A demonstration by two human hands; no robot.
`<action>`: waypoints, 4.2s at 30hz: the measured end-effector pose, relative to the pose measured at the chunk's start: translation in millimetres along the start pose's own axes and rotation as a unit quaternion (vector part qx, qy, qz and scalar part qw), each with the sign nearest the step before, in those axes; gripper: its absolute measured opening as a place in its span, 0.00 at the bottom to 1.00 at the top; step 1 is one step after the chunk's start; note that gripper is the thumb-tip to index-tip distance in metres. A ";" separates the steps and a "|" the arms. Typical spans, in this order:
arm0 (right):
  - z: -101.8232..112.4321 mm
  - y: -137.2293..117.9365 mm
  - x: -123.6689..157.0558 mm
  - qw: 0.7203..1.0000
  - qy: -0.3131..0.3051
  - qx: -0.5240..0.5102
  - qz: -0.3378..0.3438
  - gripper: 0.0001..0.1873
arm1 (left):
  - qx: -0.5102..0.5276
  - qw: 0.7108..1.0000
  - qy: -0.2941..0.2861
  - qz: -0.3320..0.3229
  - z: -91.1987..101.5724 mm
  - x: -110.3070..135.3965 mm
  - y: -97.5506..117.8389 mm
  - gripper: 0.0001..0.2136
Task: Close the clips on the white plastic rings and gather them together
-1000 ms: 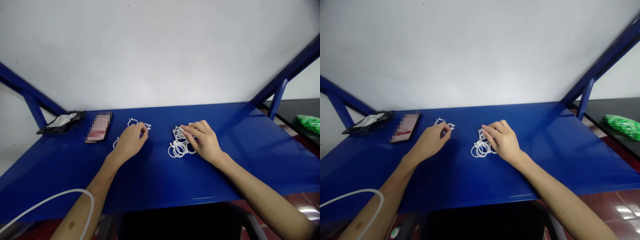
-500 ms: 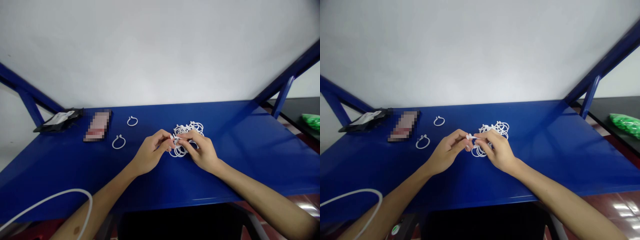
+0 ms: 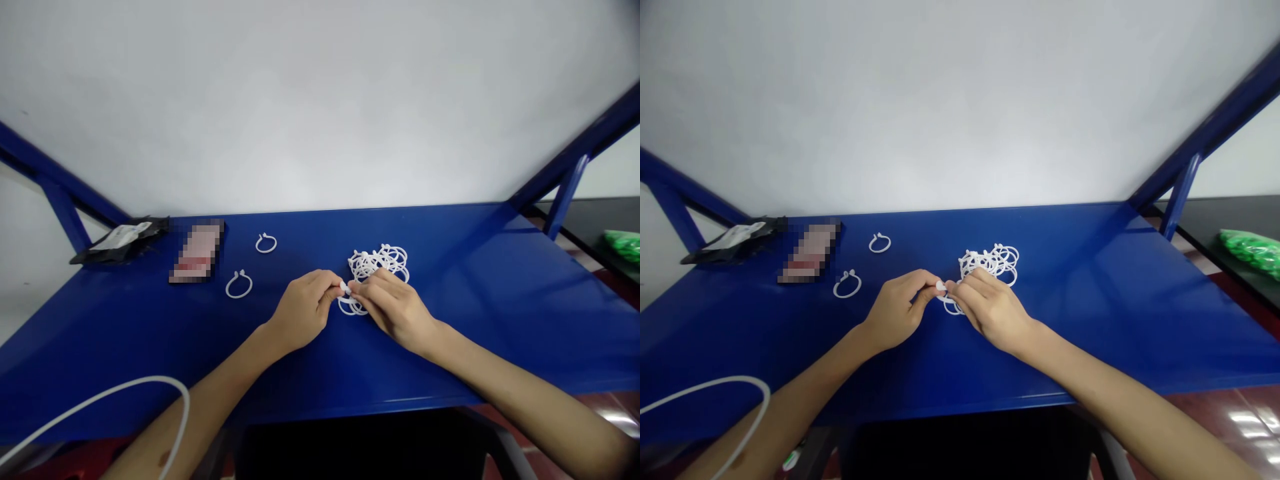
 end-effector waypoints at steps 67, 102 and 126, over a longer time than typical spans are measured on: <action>5.0 11.6 -1.8 0.997 0.043 0.004 -0.070 0.06 | -0.208 0.975 0.072 0.009 12.6 -8.3 -0.4 0.13; 9.1 20.1 -1.2 0.992 0.010 0.105 -0.076 0.12 | 0.213 0.966 -0.091 0.114 21.2 -20.6 -30.0 0.11; -17.7 2.0 -6.1 0.998 -0.029 0.043 -0.045 0.08 | 0.120 0.981 -0.069 0.134 3.2 -8.7 -8.8 0.09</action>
Point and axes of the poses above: each hand's wrist, its own x-axis away from the middle knuckle, its own z-axis out of the back of the hand, y = z × x, the point moved 2 cm from there along -x, towards the middle knuckle, and after that the axes turned 14 degrees about z, right-handed, at the moved point
